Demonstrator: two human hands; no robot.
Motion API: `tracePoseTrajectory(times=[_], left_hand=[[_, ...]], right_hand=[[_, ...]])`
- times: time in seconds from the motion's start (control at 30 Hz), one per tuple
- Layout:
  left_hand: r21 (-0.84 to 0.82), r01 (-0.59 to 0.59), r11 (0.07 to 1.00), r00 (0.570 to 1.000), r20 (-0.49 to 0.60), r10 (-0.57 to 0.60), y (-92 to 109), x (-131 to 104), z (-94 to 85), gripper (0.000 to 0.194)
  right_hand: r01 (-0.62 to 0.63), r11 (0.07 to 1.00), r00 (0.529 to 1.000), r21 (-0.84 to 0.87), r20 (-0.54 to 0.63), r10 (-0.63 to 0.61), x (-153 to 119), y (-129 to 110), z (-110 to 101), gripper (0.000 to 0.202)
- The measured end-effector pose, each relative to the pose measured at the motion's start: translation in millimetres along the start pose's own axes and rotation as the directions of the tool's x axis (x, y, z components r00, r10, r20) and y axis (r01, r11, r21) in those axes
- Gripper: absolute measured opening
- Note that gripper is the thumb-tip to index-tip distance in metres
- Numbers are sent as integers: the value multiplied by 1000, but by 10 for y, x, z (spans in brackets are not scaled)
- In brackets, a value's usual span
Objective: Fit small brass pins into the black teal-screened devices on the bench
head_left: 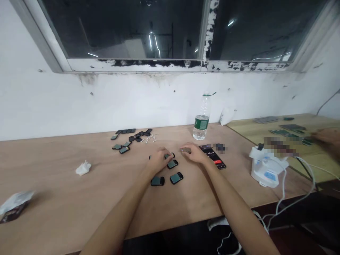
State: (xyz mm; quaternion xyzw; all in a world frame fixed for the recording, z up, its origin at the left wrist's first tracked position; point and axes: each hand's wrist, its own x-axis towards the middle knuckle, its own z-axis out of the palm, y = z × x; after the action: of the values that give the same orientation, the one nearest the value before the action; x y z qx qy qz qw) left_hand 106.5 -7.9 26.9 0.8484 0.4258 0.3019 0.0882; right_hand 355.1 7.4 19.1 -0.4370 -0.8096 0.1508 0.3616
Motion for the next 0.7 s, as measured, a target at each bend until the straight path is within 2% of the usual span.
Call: tracePoseTrajectory(times=[0.07, 0.13, 0.23, 0.33, 0.5, 0.7], left_hand=[[6, -38, 999, 994, 107, 37, 80, -44, -65, 18], [47, -62, 997, 979, 196, 51, 144, -86, -111, 18], [101, -57, 993, 964, 265, 28, 188, -122, -134, 20], [112, -36, 993, 954, 301, 1, 180, -125, -128, 17], [96, -45, 994, 956, 294, 15, 150, -123, -115, 13], [61, -5, 998, 965, 263, -11, 163, -130, -117, 13]], right_hand=[[-15, 991, 1000, 136, 2, 15, 3, -65, 16, 31], [-90, 956, 996, 279, 45, 81, 4, -125, 49, 29], [-210, 886, 977, 414, 132, 170, 0, -178, 114, 28], [-238, 844, 967, 480, 203, 157, -3, -177, 173, 31], [-254, 827, 950, 502, 288, 117, -8, -138, 232, 31], [-160, 906, 972, 392, 222, 76, -22, -179, 217, 20]])
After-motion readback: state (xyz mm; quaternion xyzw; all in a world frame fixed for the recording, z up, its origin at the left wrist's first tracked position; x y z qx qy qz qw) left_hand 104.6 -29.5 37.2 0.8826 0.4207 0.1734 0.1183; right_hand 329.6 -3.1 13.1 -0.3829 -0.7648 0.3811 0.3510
